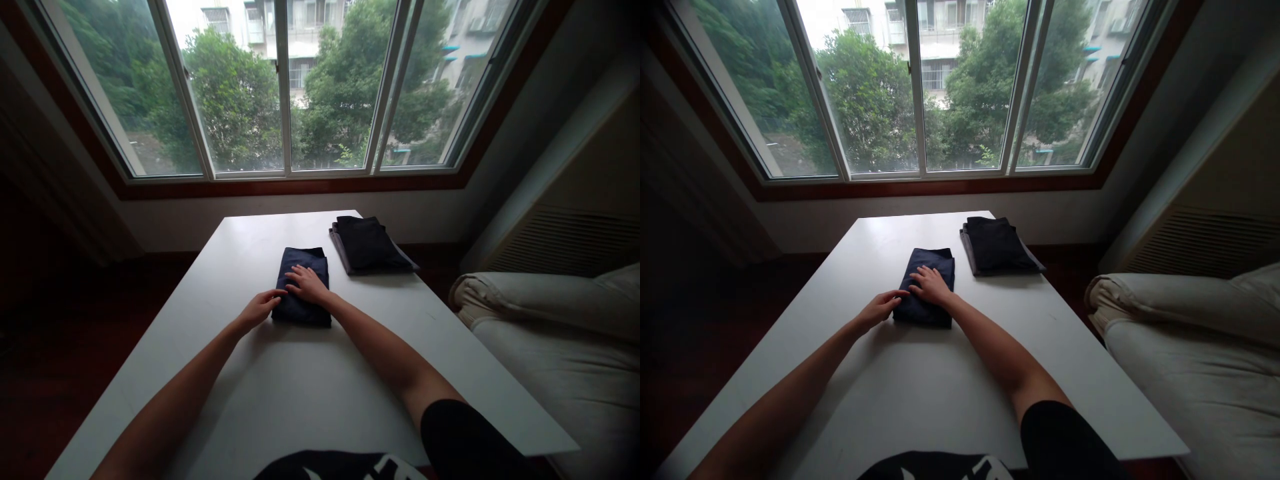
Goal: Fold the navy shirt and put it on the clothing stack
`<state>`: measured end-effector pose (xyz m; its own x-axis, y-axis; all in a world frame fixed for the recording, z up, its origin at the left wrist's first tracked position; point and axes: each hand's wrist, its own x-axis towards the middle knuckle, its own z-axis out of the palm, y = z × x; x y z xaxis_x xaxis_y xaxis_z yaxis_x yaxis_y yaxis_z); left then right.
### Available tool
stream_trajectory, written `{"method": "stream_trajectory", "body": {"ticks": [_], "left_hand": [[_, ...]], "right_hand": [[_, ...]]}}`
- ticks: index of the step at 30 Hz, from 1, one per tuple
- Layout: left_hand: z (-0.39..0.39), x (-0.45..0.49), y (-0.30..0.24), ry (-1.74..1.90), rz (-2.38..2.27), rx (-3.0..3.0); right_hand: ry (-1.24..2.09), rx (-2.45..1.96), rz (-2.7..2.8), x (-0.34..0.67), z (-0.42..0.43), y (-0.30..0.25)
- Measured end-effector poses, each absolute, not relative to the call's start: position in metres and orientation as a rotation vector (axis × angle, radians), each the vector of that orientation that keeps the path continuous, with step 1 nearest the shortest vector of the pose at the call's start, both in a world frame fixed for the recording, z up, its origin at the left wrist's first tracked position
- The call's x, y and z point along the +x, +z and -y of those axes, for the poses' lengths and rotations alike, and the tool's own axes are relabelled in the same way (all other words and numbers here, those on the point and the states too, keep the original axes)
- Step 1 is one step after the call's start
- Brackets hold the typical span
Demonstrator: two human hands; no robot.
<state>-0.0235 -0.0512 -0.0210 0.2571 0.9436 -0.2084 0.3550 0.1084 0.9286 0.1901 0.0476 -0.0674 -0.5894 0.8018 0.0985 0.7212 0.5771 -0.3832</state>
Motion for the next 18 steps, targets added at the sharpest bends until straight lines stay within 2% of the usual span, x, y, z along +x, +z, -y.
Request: {"method": "stream_trajectory", "body": {"ticks": [6,18], "left_hand": [[0.047,-0.046,-0.003,0.293,-1.218,1.394],[0.036,-0.079,0.003,0.121,-1.145,1.373]], "right_hand": [[0.514,-1.317,2.619,0.185,-0.041,-0.077],[0.486,-1.474,2.558,0.194,-0.056,-0.084]]}}
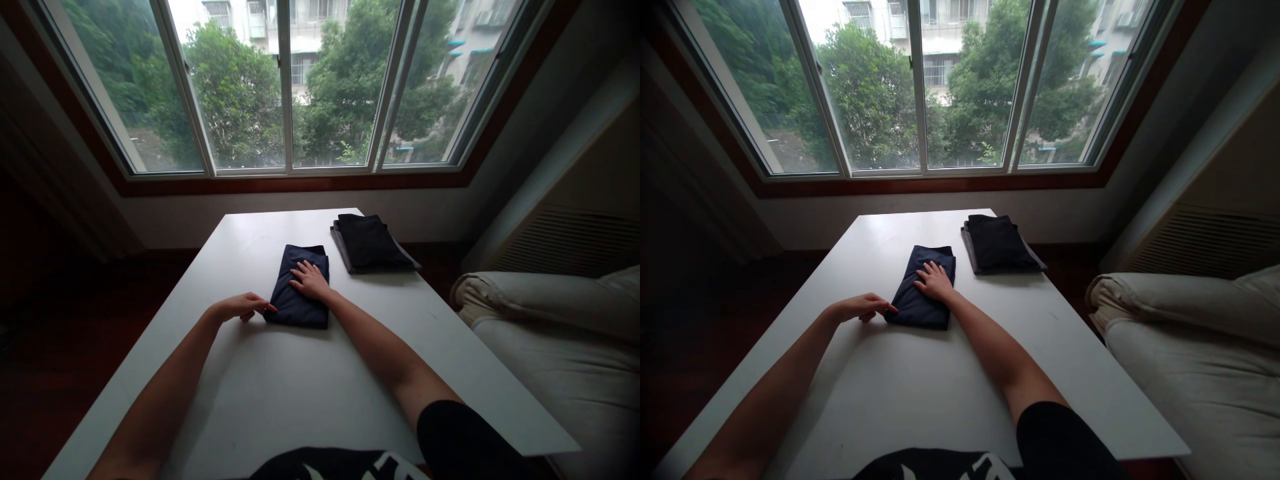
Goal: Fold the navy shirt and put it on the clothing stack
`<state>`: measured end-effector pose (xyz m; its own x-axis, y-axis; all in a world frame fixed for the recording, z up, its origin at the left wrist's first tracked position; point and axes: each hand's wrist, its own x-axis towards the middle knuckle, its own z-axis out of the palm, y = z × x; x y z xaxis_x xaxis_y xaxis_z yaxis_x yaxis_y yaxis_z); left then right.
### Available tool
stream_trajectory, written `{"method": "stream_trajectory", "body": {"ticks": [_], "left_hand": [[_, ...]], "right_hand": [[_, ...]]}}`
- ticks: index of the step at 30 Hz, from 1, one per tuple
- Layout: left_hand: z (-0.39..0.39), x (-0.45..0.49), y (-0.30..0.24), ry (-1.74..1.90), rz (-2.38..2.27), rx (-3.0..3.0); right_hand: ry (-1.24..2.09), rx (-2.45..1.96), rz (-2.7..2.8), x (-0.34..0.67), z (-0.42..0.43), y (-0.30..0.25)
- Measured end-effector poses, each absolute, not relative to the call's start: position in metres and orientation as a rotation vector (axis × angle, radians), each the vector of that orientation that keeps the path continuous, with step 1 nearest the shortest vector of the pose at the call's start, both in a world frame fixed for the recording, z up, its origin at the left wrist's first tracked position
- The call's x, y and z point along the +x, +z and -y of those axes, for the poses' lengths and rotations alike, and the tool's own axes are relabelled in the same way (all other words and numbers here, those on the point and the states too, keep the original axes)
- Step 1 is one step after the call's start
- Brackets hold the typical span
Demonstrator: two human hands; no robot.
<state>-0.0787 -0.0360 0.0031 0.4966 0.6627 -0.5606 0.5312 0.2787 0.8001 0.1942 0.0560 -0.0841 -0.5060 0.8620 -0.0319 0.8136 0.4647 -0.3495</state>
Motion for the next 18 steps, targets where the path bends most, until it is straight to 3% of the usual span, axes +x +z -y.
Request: {"method": "stream_trajectory", "body": {"ticks": [18], "left_hand": [[0.017,-0.135,-0.016,0.378,-1.519,1.302]], "right_hand": [[0.44,-1.648,2.403,0.206,-0.064,-0.092]]}}
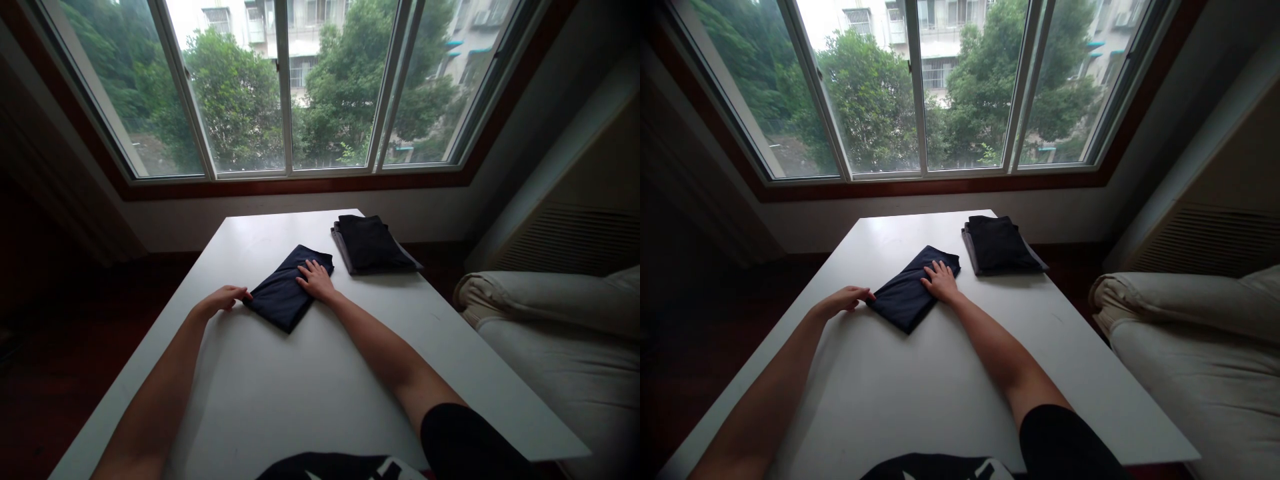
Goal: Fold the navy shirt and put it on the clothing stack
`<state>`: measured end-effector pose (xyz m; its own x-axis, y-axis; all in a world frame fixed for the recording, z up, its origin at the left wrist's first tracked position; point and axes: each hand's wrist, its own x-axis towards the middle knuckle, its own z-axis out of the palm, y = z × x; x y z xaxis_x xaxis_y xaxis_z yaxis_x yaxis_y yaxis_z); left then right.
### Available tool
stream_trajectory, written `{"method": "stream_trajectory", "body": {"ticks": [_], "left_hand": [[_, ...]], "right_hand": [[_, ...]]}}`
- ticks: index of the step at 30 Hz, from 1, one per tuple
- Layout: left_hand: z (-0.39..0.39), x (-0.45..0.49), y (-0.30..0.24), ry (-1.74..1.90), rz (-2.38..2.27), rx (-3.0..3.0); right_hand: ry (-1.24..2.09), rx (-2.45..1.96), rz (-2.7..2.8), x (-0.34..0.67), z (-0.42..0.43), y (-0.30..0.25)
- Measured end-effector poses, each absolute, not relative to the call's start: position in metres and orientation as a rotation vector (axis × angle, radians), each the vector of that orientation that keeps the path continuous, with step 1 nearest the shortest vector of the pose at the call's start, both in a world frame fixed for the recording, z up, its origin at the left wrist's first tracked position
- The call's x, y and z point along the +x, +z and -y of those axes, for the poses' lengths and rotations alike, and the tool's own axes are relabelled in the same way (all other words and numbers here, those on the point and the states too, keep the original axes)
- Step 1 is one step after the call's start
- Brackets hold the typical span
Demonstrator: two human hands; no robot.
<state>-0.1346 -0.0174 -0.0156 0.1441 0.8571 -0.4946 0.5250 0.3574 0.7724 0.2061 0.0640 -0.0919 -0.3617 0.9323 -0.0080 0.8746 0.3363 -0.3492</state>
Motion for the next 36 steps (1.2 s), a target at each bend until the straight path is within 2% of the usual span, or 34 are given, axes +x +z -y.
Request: {"method": "stream_trajectory", "body": {"ticks": [9,17,22,27,30,36], "left_hand": [[0.011,-0.121,-0.04,0.444,-1.745,1.624],[0.023,-0.104,-0.028,0.529,-1.964,1.924],[0.034,-0.076,-0.031,0.675,-1.623,2.328],[0.036,-0.066,-0.057,0.445,-1.395,2.41],[0.035,-0.067,-0.067,0.354,-1.403,2.412],[0.032,-0.069,-0.07,0.351,-1.441,2.383]], "right_hand": [[0.439,-1.666,2.389,0.202,-0.063,-0.088],[0.429,-1.687,2.397,0.199,-0.061,-0.087],[0.414,-1.677,2.394,0.197,-0.055,-0.081],[0.363,-1.63,2.458,0.194,-0.042,-0.056],[0.394,-1.477,2.606,0.189,-0.032,-0.028],[0.55,-0.887,2.853,0.187,0.015,0.015]]}}
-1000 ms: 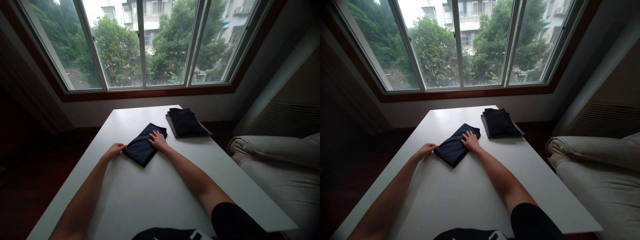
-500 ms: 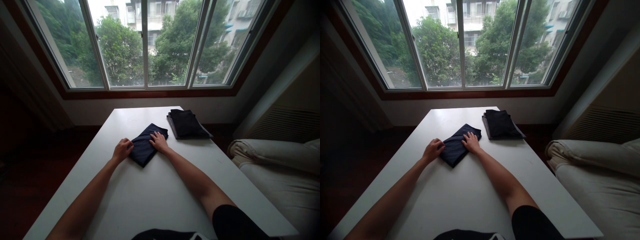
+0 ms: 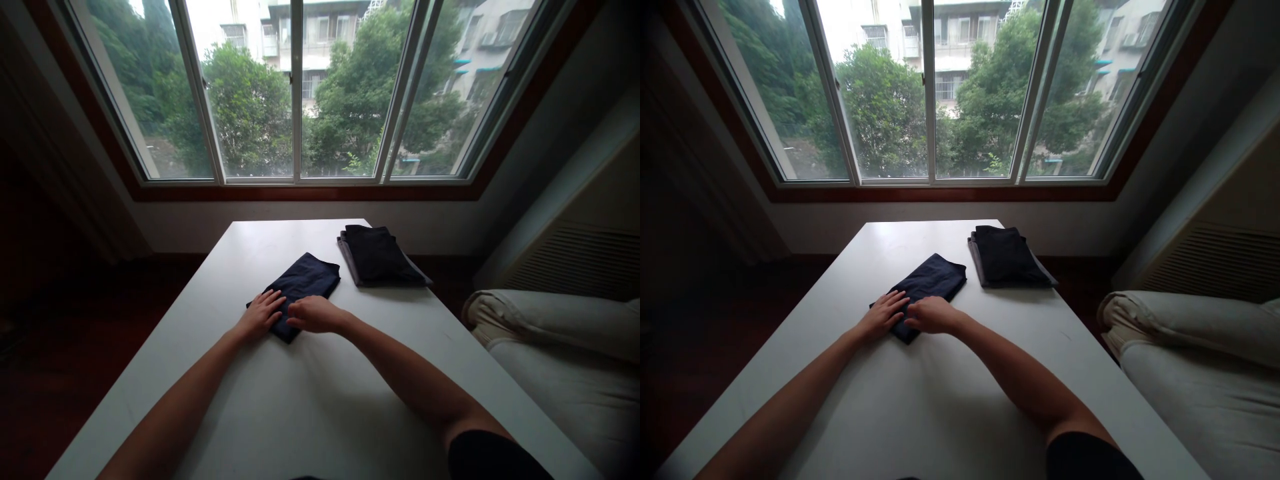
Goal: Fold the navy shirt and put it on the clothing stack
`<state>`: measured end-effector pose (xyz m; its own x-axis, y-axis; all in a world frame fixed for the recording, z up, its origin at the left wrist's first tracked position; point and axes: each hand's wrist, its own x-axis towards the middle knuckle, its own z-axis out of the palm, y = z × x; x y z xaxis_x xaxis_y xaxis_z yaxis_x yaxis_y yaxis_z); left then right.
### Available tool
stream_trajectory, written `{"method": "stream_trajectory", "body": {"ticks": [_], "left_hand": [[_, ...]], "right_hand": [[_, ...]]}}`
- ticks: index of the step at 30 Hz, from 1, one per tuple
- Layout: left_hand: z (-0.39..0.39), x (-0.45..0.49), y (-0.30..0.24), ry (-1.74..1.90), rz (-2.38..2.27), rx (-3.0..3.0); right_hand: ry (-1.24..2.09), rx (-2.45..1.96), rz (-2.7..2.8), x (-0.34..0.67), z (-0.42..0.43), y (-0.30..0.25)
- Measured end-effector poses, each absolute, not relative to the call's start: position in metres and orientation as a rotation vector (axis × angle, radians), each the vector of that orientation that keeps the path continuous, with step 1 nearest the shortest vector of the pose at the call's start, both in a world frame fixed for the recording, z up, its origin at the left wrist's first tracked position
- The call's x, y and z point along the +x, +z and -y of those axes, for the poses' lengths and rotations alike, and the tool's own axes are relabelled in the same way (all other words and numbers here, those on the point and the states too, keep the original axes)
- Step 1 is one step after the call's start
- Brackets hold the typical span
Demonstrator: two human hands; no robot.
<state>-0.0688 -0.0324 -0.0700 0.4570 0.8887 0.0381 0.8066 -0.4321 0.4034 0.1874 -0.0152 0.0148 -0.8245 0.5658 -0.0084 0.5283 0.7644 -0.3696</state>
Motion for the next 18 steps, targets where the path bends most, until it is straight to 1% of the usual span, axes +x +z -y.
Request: {"method": "stream_trajectory", "body": {"ticks": [4,7,14,18], "left_hand": [[0.031,-0.068,-0.072,0.382,-1.45,2.365],[0.031,-0.068,-0.073,0.399,-1.451,2.356],[0.029,-0.069,-0.072,0.358,-1.439,2.378],[0.029,-0.07,-0.071,0.337,-1.435,2.404]], "right_hand": [[0.711,-0.748,2.735,0.194,0.062,0.008],[0.792,-0.835,2.643,0.197,0.083,0.001],[0.78,-1.075,2.647,0.196,0.091,0.005],[0.85,-0.997,2.635,0.197,0.094,0.006]]}}
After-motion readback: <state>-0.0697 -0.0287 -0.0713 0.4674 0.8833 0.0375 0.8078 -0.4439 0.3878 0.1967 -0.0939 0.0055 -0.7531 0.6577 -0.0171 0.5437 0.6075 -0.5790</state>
